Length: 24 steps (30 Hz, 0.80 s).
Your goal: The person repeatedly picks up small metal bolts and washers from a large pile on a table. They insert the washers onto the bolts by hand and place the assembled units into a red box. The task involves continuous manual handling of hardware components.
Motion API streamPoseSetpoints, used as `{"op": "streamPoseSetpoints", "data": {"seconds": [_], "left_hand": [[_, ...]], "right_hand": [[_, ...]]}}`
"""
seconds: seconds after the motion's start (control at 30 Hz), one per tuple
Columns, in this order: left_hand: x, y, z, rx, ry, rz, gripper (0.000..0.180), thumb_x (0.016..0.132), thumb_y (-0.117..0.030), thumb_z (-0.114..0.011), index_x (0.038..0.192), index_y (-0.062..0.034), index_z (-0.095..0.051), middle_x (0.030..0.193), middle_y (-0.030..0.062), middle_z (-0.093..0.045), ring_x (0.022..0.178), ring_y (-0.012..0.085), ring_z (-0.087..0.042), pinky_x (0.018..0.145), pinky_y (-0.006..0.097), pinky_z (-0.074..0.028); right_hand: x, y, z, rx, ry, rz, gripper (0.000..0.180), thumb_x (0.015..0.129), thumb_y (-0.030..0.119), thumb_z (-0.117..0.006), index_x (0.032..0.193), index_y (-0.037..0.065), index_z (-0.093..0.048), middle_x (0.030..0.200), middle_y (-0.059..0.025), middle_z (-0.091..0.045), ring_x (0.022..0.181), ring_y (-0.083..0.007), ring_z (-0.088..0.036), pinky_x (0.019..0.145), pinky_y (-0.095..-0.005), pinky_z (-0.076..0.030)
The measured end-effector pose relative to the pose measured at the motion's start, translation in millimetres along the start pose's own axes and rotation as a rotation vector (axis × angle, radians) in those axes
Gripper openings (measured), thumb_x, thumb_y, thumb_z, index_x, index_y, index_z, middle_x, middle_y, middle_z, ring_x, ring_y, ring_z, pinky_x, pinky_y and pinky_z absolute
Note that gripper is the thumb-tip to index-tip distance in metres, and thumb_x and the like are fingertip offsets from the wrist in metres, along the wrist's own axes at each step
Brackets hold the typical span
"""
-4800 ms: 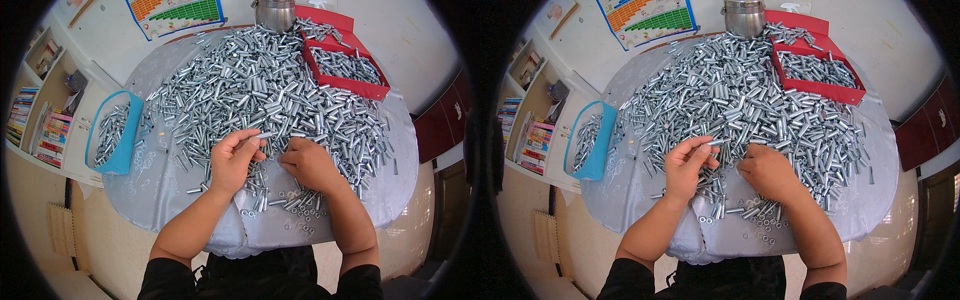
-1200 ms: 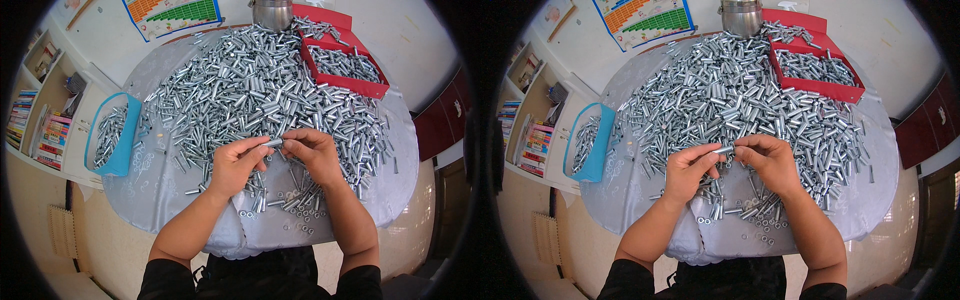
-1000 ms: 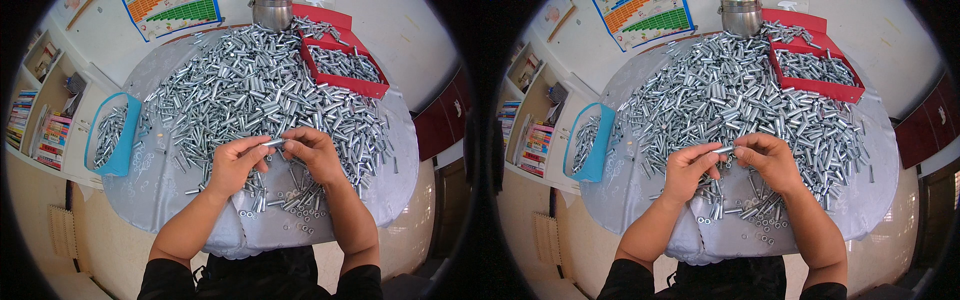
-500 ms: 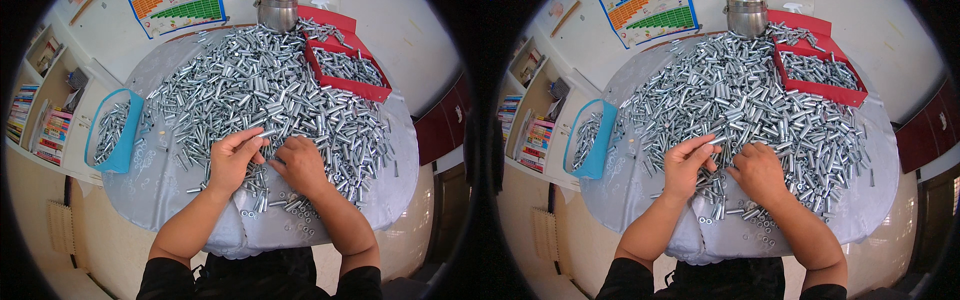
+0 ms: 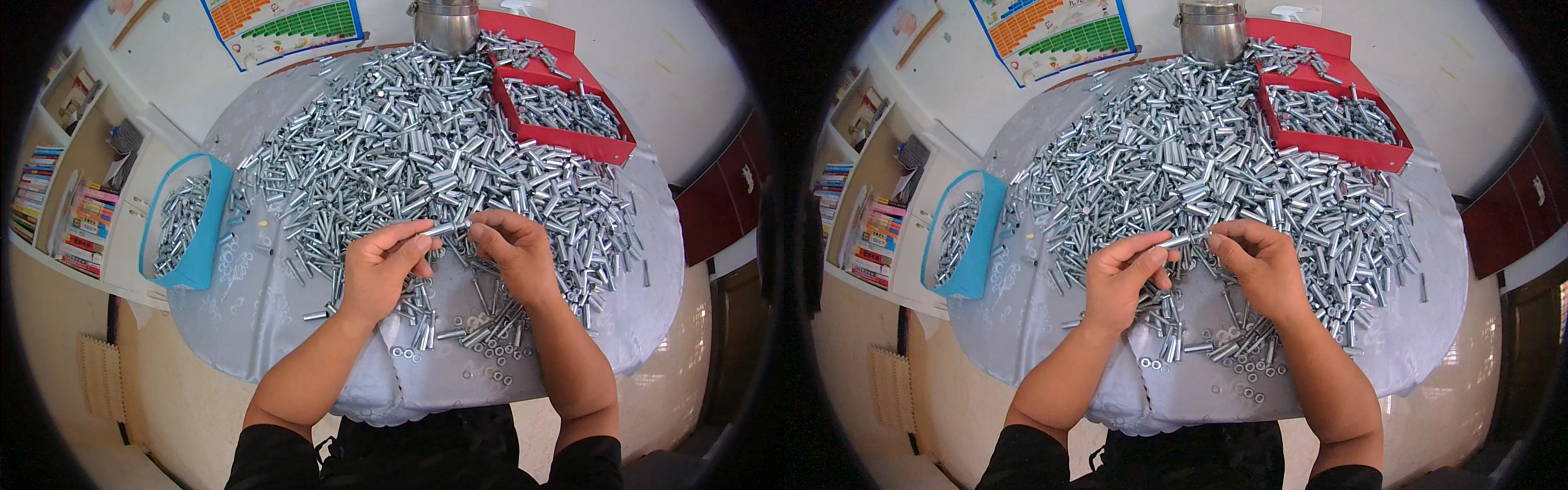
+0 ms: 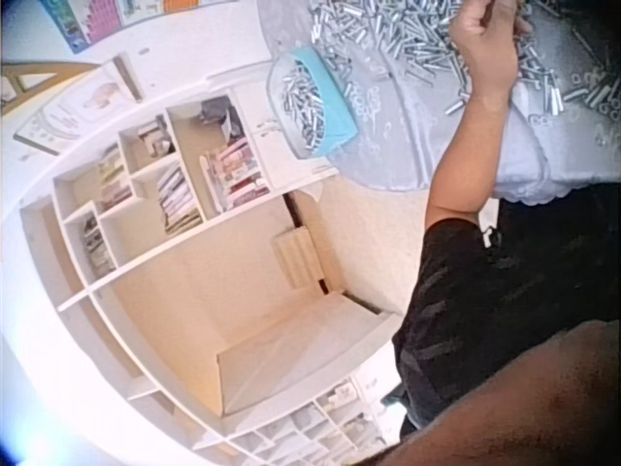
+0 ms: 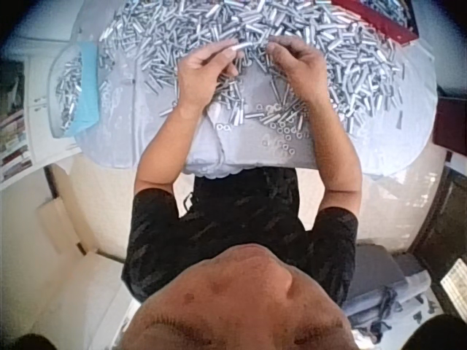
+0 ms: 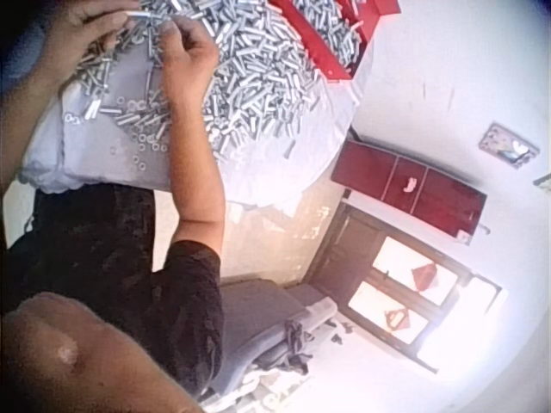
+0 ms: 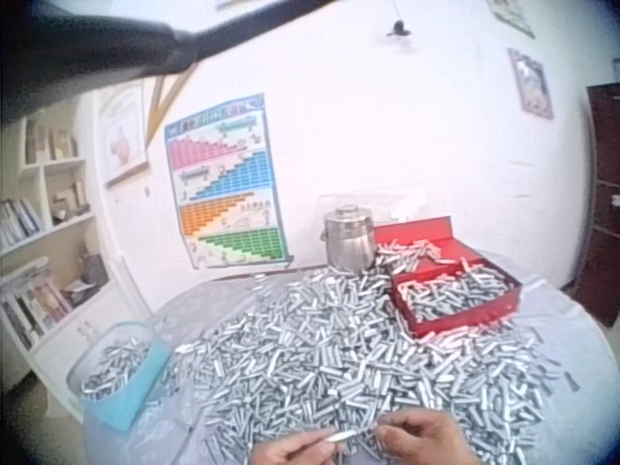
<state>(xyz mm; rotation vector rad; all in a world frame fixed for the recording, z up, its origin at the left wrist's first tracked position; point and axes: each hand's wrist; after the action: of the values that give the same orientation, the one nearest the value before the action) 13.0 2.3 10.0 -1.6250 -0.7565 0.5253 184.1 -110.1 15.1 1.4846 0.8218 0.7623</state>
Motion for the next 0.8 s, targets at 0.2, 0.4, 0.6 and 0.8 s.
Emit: {"op": "streamPoseSetpoints", "data": {"seconds": [0.2,0.4,0.6,0.8], "left_hand": [[-1.4,-1.3,-1.5,-0.01,0.007,-0.01,0.025,0.092,-0.005,-0.063,0.116,0.0023,-0.065,0.094,0.0129,-0.072,0.065,0.0112,-0.064,0.061,0.022,-0.052],[-2.3,0.0,-0.4,0.028,0.022,-0.021,0.024,0.092,-0.003,-0.062,0.114,0.0028,-0.066,0.094,0.0129,-0.072,0.067,0.0111,-0.064,0.062,0.022,-0.053],[-2.3,0.1,-0.4,0.044,0.07,-0.017,0.023,0.092,-0.004,-0.063,0.114,0.0024,-0.067,0.094,0.0128,-0.072,0.069,0.0114,-0.065,0.064,0.023,-0.053],[-2.3,0.4,1.0,0.035,0.075,-0.002,0.024,0.092,-0.004,-0.063,0.114,0.0024,-0.066,0.094,0.0133,-0.072,0.07,0.0121,-0.066,0.065,0.023,-0.054]], "right_hand": [[1.4,-3.0,-0.2,0.11,0.063,-0.004,0.02,0.09,0.01,-0.067,0.105,-0.002,-0.067,0.084,-0.0022,-0.068,0.07,-0.0066,-0.056,0.063,-0.0213,-0.045],[0.0,0.0,-0.8,0.083,0.095,-0.008,0.018,0.09,0.009,-0.066,0.103,-0.002,-0.067,0.081,-0.0014,-0.067,0.07,-0.0068,-0.056,0.064,-0.0212,-0.045],[0.8,-3.6,6.5,-0.001,0.147,0.026,0.015,0.09,0.009,-0.066,0.102,-0.001,-0.067,0.084,-0.0005,-0.065,0.072,-0.0065,-0.056,0.064,-0.0209,-0.044],[-2.3,1.6,-0.9,-0.071,0.106,0.139,0.012,0.092,0.011,-0.065,0.097,0.001,-0.067,0.083,-0.0018,-0.062,0.072,-0.0058,-0.054,0.064,-0.0217,-0.044]]}}
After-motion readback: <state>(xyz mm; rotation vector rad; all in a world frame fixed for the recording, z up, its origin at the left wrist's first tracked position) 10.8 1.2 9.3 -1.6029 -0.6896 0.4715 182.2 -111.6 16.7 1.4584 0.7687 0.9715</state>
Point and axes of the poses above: each hand's wrist, its own x-axis towards the middle knuckle, its own z-axis out of the back of the hand, y = z × x
